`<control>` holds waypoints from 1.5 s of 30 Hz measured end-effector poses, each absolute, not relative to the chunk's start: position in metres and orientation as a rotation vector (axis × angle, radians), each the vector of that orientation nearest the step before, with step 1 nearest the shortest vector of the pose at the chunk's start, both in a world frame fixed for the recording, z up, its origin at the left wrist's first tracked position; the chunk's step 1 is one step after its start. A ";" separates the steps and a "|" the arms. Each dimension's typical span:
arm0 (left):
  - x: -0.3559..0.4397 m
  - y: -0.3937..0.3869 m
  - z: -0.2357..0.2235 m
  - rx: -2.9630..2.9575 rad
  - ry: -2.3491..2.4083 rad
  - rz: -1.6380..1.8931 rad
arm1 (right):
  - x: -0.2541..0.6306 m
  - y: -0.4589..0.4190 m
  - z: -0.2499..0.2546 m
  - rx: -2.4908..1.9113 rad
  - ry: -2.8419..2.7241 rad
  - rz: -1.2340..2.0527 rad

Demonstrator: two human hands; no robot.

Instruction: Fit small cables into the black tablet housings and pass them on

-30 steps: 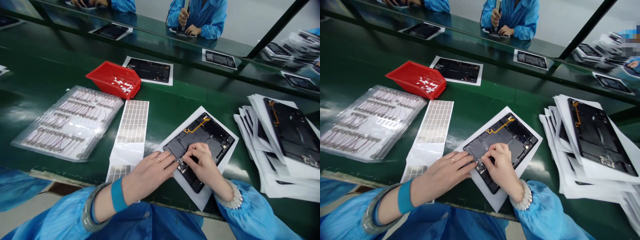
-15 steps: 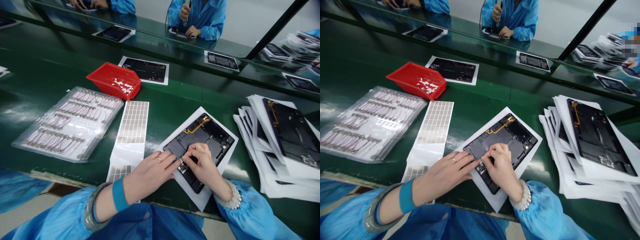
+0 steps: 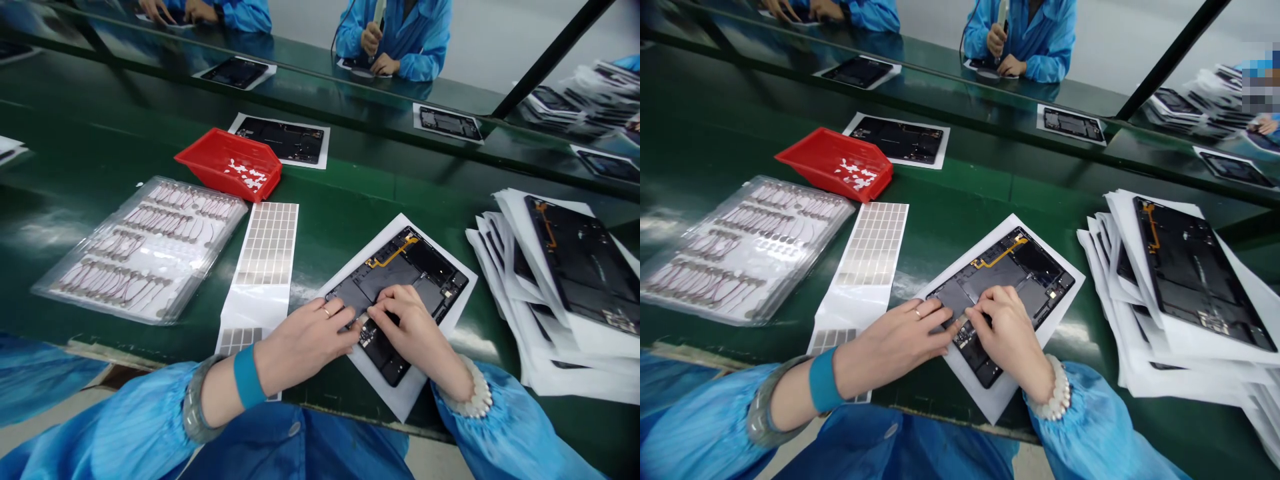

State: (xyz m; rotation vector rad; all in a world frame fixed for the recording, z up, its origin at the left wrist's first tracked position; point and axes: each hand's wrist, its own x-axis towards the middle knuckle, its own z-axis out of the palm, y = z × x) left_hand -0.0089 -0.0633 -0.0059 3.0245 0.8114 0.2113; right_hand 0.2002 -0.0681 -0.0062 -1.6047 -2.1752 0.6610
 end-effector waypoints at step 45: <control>-0.002 -0.052 -0.005 2.917 0.913 0.312 | 0.211 -0.063 -0.013 -1.572 -2.211 0.452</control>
